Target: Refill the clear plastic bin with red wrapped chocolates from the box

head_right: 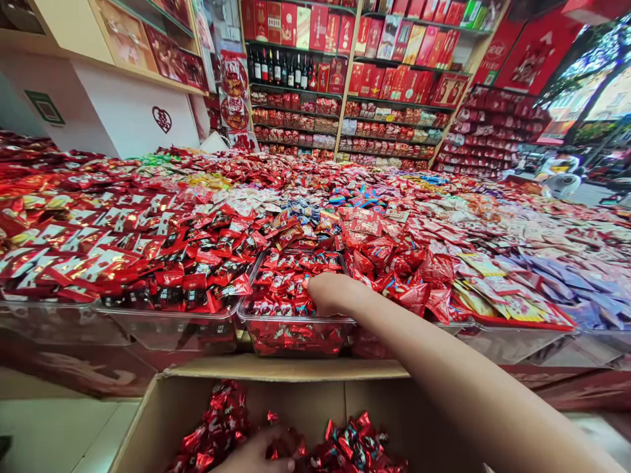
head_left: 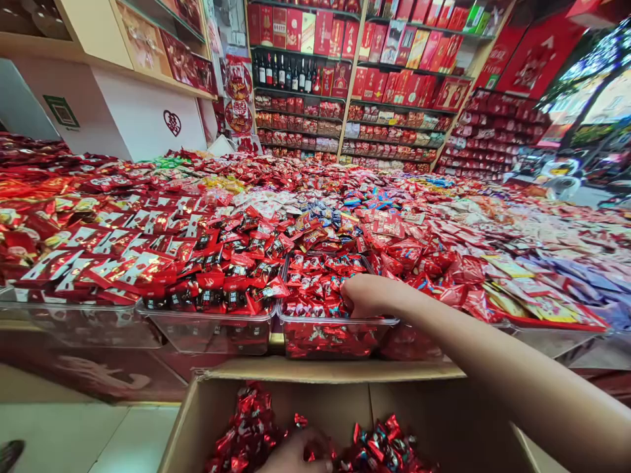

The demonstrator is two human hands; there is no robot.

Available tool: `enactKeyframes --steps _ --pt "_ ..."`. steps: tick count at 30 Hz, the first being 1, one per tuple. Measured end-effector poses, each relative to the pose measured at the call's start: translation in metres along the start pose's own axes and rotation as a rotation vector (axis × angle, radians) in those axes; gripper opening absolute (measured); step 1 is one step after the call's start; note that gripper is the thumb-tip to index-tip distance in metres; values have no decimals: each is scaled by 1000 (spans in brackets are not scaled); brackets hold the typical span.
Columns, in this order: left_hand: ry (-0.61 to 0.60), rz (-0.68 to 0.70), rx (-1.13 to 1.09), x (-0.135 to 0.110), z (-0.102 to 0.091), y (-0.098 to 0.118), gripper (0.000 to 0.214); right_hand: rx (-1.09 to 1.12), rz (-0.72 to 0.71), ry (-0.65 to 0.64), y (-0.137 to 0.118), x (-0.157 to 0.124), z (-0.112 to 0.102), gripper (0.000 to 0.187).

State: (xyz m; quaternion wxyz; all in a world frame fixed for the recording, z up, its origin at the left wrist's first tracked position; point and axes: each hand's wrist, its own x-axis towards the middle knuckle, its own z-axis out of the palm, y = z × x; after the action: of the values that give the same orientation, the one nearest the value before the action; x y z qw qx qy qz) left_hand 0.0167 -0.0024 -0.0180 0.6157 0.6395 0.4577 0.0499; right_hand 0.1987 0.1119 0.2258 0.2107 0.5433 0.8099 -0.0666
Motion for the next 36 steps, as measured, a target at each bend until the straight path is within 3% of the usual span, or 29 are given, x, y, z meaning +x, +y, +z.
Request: enactKeyframes --steps 4,17,22,25,30,34,36 --pt "-6 32 75 0 3 -2 22 -9 0 -12 0 5 5 33" --pt "3 13 61 -5 2 7 22 -30 33 167 3 -1 1 20" --pt "-3 4 53 -4 3 3 24 136 -120 33 6 -12 -7 14" --pt "8 -5 72 -5 2 6 23 167 -125 -36 9 -11 -8 17" --pt "21 -9 74 -8 -1 13 22 73 -16 88 10 0 -5 25" --pt "52 -4 62 -4 1 8 21 64 -12 51 8 5 -5 26" --pt "46 -18 -50 -3 2 7 22 110 -10 74 8 0 -8 22"
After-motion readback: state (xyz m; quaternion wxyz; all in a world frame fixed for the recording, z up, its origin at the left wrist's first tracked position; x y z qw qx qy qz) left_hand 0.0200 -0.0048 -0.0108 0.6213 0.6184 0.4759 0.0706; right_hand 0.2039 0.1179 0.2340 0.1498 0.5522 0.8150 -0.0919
